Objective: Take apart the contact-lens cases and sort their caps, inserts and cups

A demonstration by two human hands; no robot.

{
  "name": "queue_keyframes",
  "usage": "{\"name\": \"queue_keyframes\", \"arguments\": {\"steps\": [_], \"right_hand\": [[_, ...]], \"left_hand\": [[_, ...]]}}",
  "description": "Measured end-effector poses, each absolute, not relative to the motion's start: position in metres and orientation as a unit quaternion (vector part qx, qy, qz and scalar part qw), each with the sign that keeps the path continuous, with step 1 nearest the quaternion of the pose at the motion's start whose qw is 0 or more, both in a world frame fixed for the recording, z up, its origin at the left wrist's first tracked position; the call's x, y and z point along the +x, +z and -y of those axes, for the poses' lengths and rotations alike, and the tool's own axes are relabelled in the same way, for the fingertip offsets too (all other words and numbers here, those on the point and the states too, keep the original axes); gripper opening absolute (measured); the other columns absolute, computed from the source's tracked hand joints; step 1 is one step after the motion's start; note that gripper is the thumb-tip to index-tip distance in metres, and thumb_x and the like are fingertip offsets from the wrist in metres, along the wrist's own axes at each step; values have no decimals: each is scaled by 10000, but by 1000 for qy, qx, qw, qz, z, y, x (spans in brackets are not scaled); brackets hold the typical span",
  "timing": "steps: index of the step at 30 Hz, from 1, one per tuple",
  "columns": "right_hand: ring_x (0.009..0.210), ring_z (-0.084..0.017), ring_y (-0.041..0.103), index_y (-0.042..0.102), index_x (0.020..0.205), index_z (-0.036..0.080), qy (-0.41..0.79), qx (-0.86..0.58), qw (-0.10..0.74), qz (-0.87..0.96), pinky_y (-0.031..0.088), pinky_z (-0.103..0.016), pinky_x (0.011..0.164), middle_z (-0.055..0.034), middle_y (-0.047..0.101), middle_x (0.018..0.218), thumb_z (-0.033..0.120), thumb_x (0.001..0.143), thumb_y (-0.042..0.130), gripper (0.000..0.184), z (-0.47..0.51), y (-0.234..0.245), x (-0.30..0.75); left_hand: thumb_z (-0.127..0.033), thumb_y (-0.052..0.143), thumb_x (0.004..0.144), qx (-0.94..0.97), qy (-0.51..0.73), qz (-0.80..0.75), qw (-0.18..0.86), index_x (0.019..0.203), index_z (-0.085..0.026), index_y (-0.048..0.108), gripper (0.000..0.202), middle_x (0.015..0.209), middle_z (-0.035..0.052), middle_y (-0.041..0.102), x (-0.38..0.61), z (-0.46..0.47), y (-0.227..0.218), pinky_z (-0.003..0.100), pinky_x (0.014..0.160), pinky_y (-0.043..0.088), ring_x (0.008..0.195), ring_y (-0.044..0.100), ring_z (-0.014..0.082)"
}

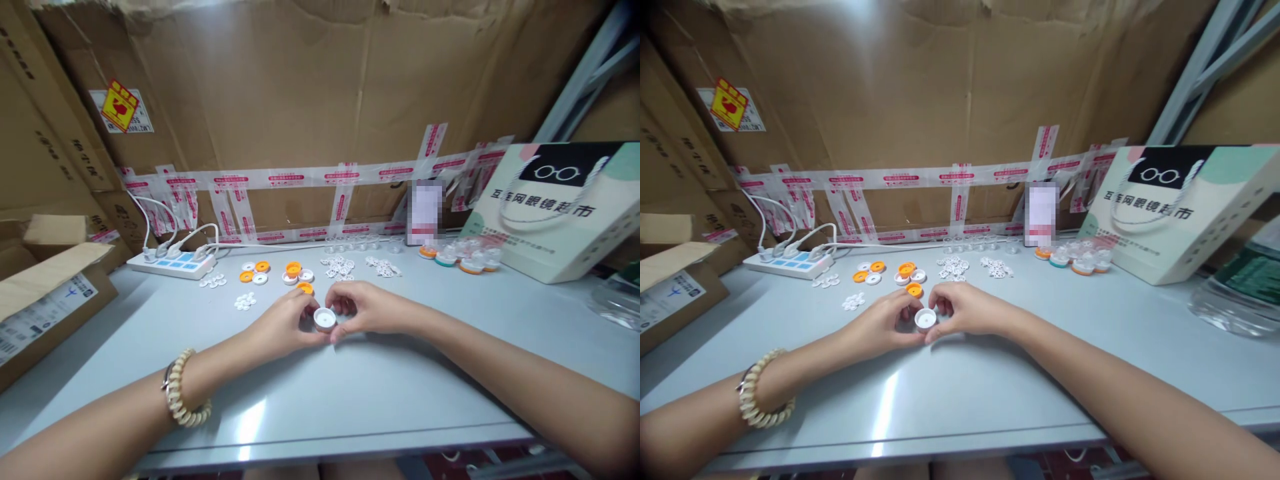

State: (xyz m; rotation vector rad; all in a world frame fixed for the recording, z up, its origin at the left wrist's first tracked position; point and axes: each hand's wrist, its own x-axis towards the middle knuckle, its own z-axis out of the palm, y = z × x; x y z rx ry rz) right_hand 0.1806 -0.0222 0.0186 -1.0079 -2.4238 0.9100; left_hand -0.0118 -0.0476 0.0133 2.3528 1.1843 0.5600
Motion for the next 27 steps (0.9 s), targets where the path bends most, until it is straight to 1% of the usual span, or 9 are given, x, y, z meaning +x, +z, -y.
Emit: {"name": "queue_keyframes", "arguments": {"steps": [6, 12, 14, 16, 19, 21, 23, 25, 27], "right_hand": [[623, -105, 430, 577, 793, 155, 347, -345, 193, 850, 350, -218, 547, 28, 475, 685, 405, 604, 726, 347, 19, 11, 180], [621, -106, 442, 575, 744, 157, 359, -330, 223, 844, 371, -225, 562, 22, 489, 673, 293, 625, 691, 215, 21, 9, 177], [629, -110, 454, 580, 754, 159, 366, -325, 240, 838, 388, -234, 585, 14, 517, 690, 258, 624, 676, 190, 21, 11, 177], [651, -116, 475, 589, 775, 164, 380, -324, 257, 827, 406, -247, 619, 1, 551, 726, 263, 632, 664, 190, 19, 15, 180], [658, -127, 500, 601, 834, 163, 393, -368, 295, 789, 417, -259, 625, -15, 572, 745, 344, 666, 641, 250, 13, 18, 183], [637, -130, 496, 605, 878, 154, 353, -426, 327, 766, 409, -261, 609, -12, 564, 713, 376, 670, 635, 306, 8, 17, 184], [624, -132, 487, 617, 879, 149, 276, -462, 336, 773, 394, -261, 605, -5, 558, 687, 355, 661, 643, 301, 2, 12, 181], [641, -138, 492, 637, 844, 154, 204, -464, 316, 802, 381, -262, 617, -9, 571, 693, 317, 671, 633, 237, -3, 7, 175], [646, -145, 497, 654, 809, 160, 167, -456, 285, 827, 371, -262, 611, -18, 587, 696, 305, 696, 604, 190, -5, 2, 170]], "left_hand": [[-408, 649, 687, 844, 224, -429, 230, 811, -163, 591, 280, 746, 5, 539, -12, 44, 5, 226, 572, 356, 672, 493, 138], [-283, 641, 662, 831, 214, -425, 289, 787, -152, 595, 186, 654, -29, 524, -11, 42, 7, 197, 516, 327, 598, 463, 104], [-250, 623, 661, 834, 211, -415, 296, 744, -147, 586, 137, 615, -39, 500, -11, 42, 9, 192, 498, 312, 568, 442, 92], [-248, 610, 665, 838, 216, -412, 286, 705, -144, 578, 115, 607, -37, 495, -10, 43, 10, 194, 500, 315, 566, 442, 92], [-269, 614, 661, 833, 216, -425, 280, 758, -148, 608, 155, 665, -16, 540, -11, 44, 12, 202, 533, 354, 606, 481, 108], [-284, 613, 665, 833, 205, -431, 282, 805, -158, 627, 189, 702, -6, 561, -12, 45, 13, 208, 555, 374, 632, 500, 118], [-293, 605, 673, 836, 200, -430, 278, 811, -167, 633, 189, 716, -3, 566, -13, 45, 14, 211, 566, 382, 646, 506, 122], [-286, 600, 676, 839, 201, -426, 273, 813, -171, 631, 182, 725, -2, 568, -13, 45, 14, 213, 569, 386, 655, 509, 125], [-276, 597, 677, 843, 205, -420, 266, 811, -174, 628, 171, 731, -2, 569, -14, 44, 13, 215, 571, 389, 663, 512, 128]]}}
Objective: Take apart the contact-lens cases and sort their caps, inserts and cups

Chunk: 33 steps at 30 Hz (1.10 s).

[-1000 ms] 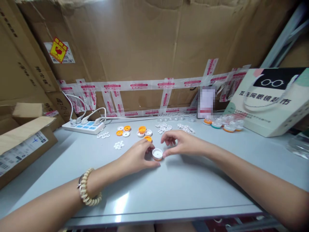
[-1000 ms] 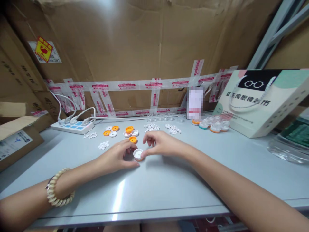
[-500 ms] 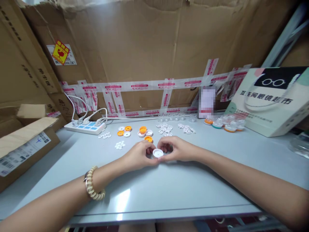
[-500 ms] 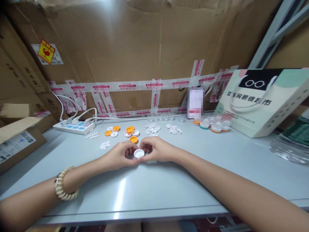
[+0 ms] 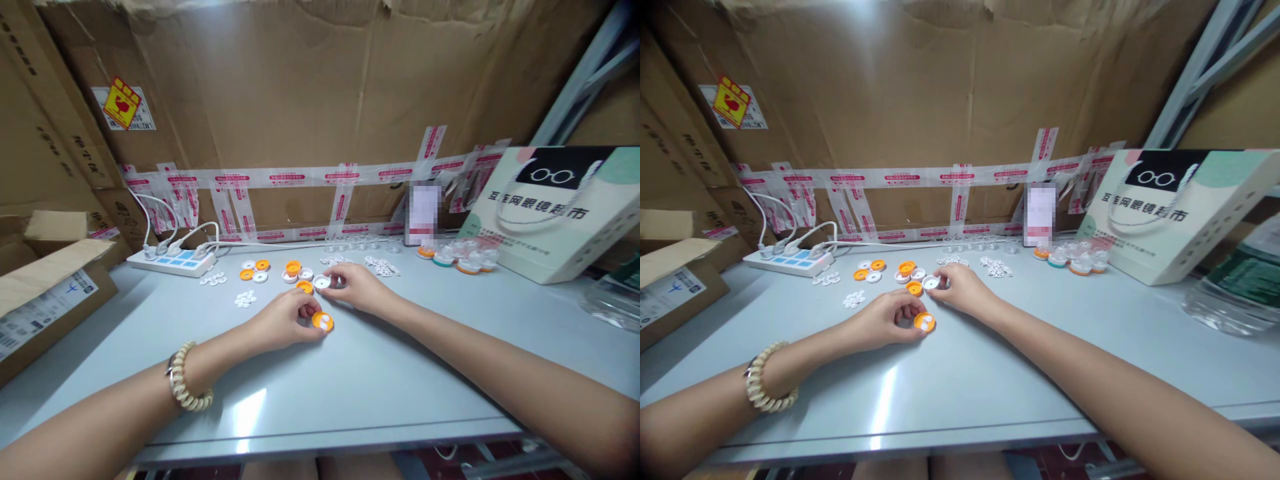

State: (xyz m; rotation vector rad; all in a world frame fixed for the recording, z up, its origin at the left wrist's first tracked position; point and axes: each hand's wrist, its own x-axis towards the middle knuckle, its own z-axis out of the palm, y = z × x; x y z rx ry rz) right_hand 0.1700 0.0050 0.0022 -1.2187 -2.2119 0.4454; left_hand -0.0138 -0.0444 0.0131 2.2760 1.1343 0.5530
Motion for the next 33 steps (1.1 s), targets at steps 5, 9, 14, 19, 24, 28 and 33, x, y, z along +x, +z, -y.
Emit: {"name": "queue_keyframes", "arguments": {"steps": [5, 9, 14, 19, 24, 28, 33], "right_hand": [[645, -149, 512, 612, 1000, 138, 176, -464, 279, 822, 386, -264, 622, -26, 614, 729, 290, 709, 593, 329, -6, -4, 164], [676, -140, 521, 512, 1100, 156, 201, -447, 318, 812, 399, -262, 663, -10, 624, 773, 231, 709, 583, 404, -6, -10, 163], [674, -129, 519, 490, 1016, 172, 237, -436, 332, 802, 403, -256, 654, -6, 633, 796, 185, 699, 566, 326, -6, -11, 160], [679, -126, 500, 547, 839, 167, 255, -424, 312, 811, 392, -247, 622, -15, 596, 770, 190, 731, 534, 111, 2, 9, 172], [726, -129, 481, 537, 978, 183, 346, -361, 172, 849, 408, -241, 643, -19, 548, 846, 279, 704, 620, 302, 15, 21, 193], [756, -134, 462, 534, 1048, 191, 338, -324, 156, 870, 405, -247, 680, -17, 514, 863, 310, 666, 672, 423, 19, 15, 190], [743, -133, 465, 592, 969, 187, 309, -299, 179, 885, 391, -248, 683, -8, 515, 811, 288, 703, 638, 288, 21, 9, 179]], "left_hand": [[-276, 599, 683, 849, 203, -409, 264, 820, -180, 626, 170, 729, -2, 567, -15, 44, 12, 215, 577, 391, 675, 515, 131], [-283, 600, 686, 848, 205, -413, 261, 824, -181, 627, 174, 737, -2, 574, -15, 45, 13, 218, 584, 395, 668, 515, 129], [-268, 621, 668, 844, 198, -425, 263, 820, -176, 632, 178, 734, -3, 583, -14, 44, 13, 221, 596, 400, 664, 515, 131], [-256, 610, 679, 848, 198, -418, 259, 856, -175, 633, 196, 750, 0, 583, -14, 43, 13, 224, 617, 412, 670, 517, 128], [-236, 628, 658, 866, 188, -396, 242, 947, -169, 615, 297, 811, 21, 583, -18, 42, 16, 253, 660, 432, 724, 527, 150], [-274, 663, 650, 868, 209, -389, 229, 936, -176, 591, 311, 885, 39, 580, -20, 43, 21, 282, 724, 429, 820, 528, 172], [-252, 604, 727, 868, 195, -390, 236, 784, -166, 609, 103, 784, 20, 610, -18, 41, 24, 243, 642, 405, 722, 544, 143]]}}
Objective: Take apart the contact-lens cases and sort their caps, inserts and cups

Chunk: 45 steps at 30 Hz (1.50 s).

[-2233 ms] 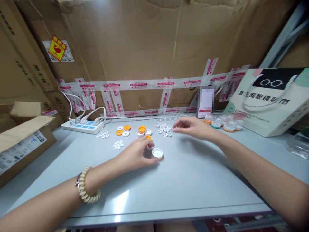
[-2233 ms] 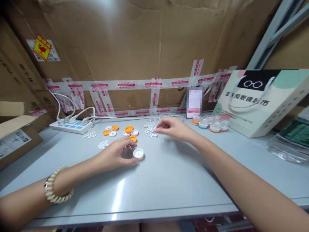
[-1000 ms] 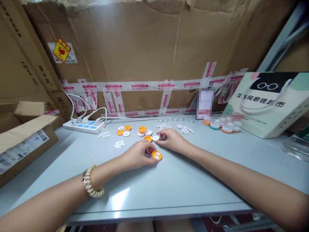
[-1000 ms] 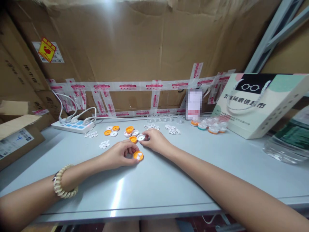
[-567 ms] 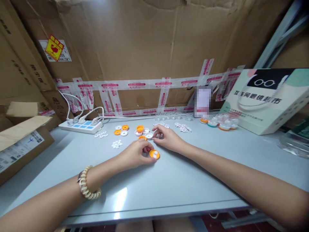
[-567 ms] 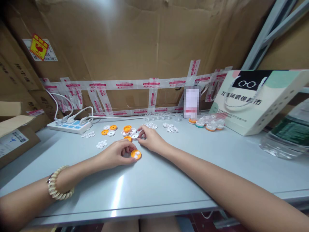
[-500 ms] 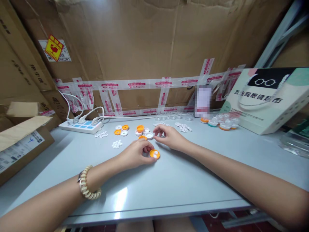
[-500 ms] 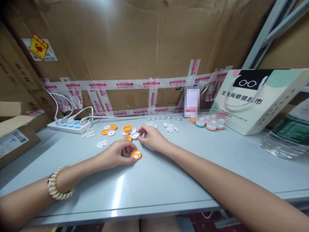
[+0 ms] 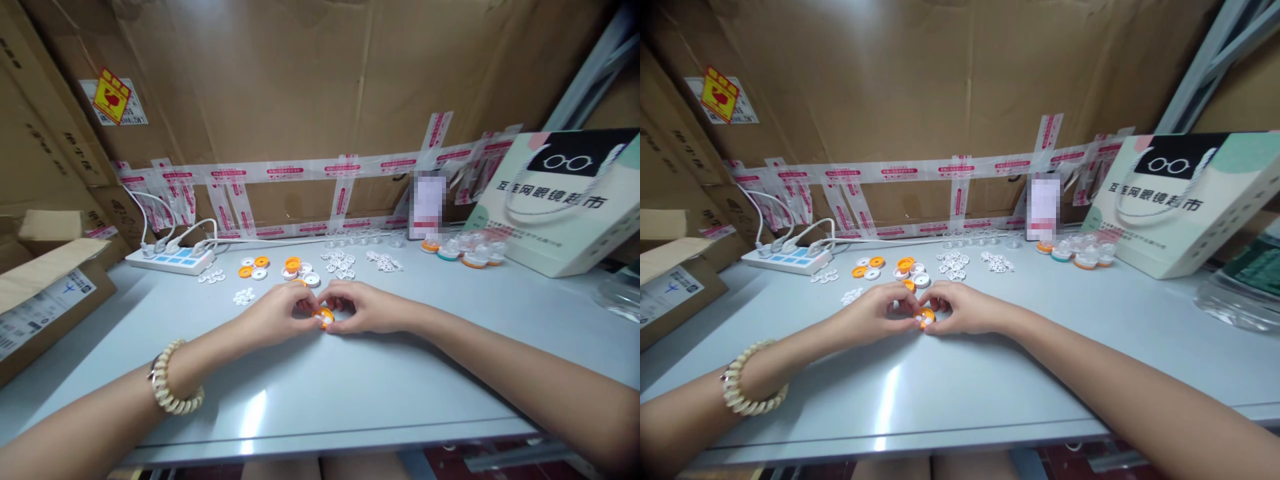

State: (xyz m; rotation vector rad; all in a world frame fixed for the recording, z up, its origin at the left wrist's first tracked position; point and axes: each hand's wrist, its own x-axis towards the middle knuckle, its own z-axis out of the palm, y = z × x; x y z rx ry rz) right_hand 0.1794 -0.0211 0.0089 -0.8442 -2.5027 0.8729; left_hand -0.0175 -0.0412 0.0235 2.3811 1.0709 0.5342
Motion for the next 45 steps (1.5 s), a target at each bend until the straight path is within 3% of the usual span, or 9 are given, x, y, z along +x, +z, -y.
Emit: {"name": "queue_keyframes", "arguments": {"steps": [3, 14, 21, 26, 33, 45], "right_hand": [[728, -131, 466, 612, 913, 177, 309, -307, 185, 881, 390, -244, 666, -5, 515, 781, 281, 717, 624, 222, 22, 8, 178], [723, -130, 469, 624, 893, 173, 333, -315, 174, 872, 384, -234, 638, 3, 520, 759, 294, 683, 670, 246, 23, 8, 177], [741, -140, 482, 631, 875, 173, 333, -314, 167, 874, 393, -249, 665, -11, 543, 784, 312, 691, 663, 233, 22, 9, 177], [743, -136, 479, 630, 919, 172, 346, -318, 168, 867, 401, -250, 677, -16, 547, 806, 298, 692, 664, 262, 23, 9, 177], [751, -138, 473, 642, 932, 168, 353, -338, 157, 858, 407, -254, 687, -20, 531, 815, 297, 681, 670, 284, 24, 12, 177], [774, -136, 484, 632, 960, 160, 366, -334, 160, 854, 409, -254, 704, -27, 552, 859, 322, 689, 667, 318, 25, 12, 178]], "left_hand": [[-247, 602, 738, 862, 179, -402, 250, 755, -157, 639, 99, 726, 17, 625, -16, 38, 21, 227, 598, 390, 671, 545, 135], [-269, 611, 680, 809, 164, -462, 324, 696, -151, 623, 120, 624, -8, 611, -12, 35, 17, 203, 505, 376, 566, 533, 116], [-281, 641, 639, 762, 172, -468, 414, 693, -144, 626, 149, 683, 14, 645, -10, 33, 14, 224, 584, 421, 654, 573, 142], [-289, 624, 651, 770, 189, -475, 381, 690, -146, 620, 149, 656, -4, 627, -29, 21, 44, 214, 588, 410, 619, 552, 121], [-280, 598, 647, 817, 65, -540, 193, 697, -162, 658, 141, 634, -2, 638, -93, -24, 59, 200, 543, 370, 594, 538, 134], [-253, 556, 681, 838, -35, -514, 179, 742, -158, 666, 158, 719, 15, 674, -97, -29, 51, 197, 576, 397, 668, 590, 155]]}}
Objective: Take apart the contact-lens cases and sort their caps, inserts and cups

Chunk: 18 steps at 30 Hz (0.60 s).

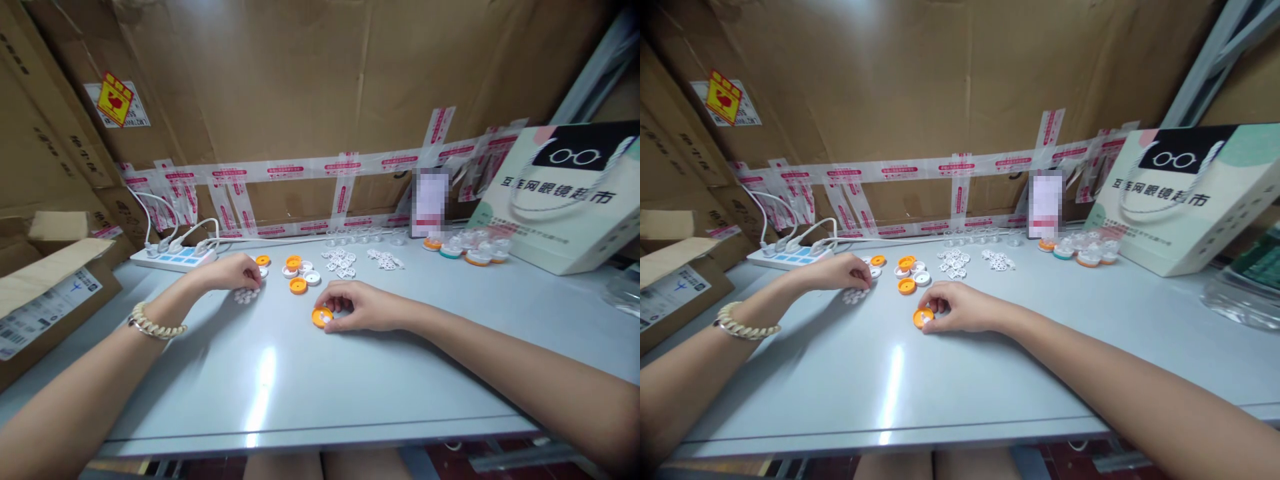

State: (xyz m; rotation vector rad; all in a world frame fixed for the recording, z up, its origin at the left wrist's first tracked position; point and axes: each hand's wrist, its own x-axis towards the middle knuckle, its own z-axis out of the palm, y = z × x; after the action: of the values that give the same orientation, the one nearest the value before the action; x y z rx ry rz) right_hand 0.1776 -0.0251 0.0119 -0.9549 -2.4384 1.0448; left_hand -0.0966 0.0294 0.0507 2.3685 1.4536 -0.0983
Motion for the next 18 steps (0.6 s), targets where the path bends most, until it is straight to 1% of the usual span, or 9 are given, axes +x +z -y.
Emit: {"name": "queue_keyframes", "arguments": {"steps": [3, 5, 7, 9, 12, 15, 18], "right_hand": [[764, -133, 485, 633, 959, 152, 376, -334, 168, 848, 410, -251, 696, -29, 548, 852, 321, 689, 665, 320, 24, 10, 177], [750, -129, 483, 634, 960, 149, 382, -330, 173, 846, 410, -249, 690, -27, 540, 845, 314, 690, 661, 318, 23, 8, 177], [737, -125, 476, 634, 959, 150, 387, -323, 178, 845, 407, -247, 683, -21, 529, 831, 309, 690, 659, 313, 21, 6, 177], [725, -123, 465, 632, 935, 149, 393, -311, 182, 846, 402, -244, 674, -12, 515, 808, 309, 688, 661, 296, 19, 4, 178], [703, -119, 447, 627, 859, 148, 395, -291, 188, 851, 389, -236, 652, 1, 495, 764, 305, 687, 662, 235, 16, 1, 178], [697, -118, 439, 616, 826, 156, 394, -283, 188, 854, 378, -232, 642, 11, 485, 745, 299, 686, 665, 206, 15, -1, 178], [703, -119, 436, 610, 820, 154, 397, -288, 185, 851, 375, -232, 644, 13, 479, 742, 309, 679, 674, 219, 14, -1, 178]], "left_hand": [[-250, 555, 711, 842, 13, -523, 133, 748, -158, 662, 146, 719, 14, 666, -86, -22, 50, 210, 578, 394, 649, 578, 149], [-253, 548, 751, 854, 92, -502, 101, 777, -157, 651, 143, 746, 18, 659, -71, -11, 47, 221, 611, 402, 670, 572, 144], [-248, 543, 790, 882, 170, -428, 97, 818, -159, 636, 132, 798, 24, 650, -53, 3, 43, 230, 671, 415, 728, 571, 138], [-223, 533, 818, 916, 206, -326, 109, 837, -161, 630, 117, 831, 32, 634, -37, 17, 37, 241, 723, 422, 779, 567, 135], [-178, 517, 836, 944, 212, -228, 106, 842, -161, 641, 126, 845, 48, 613, -20, 30, 27, 252, 745, 427, 812, 556, 140], [-160, 515, 839, 955, 195, -207, 86, 852, -157, 655, 140, 843, 54, 612, -15, 31, 18, 249, 726, 426, 805, 555, 144], [-165, 515, 844, 961, 174, -208, 57, 848, -162, 659, 144, 813, 44, 617, -16, 28, 14, 242, 703, 418, 781, 557, 140]]}}
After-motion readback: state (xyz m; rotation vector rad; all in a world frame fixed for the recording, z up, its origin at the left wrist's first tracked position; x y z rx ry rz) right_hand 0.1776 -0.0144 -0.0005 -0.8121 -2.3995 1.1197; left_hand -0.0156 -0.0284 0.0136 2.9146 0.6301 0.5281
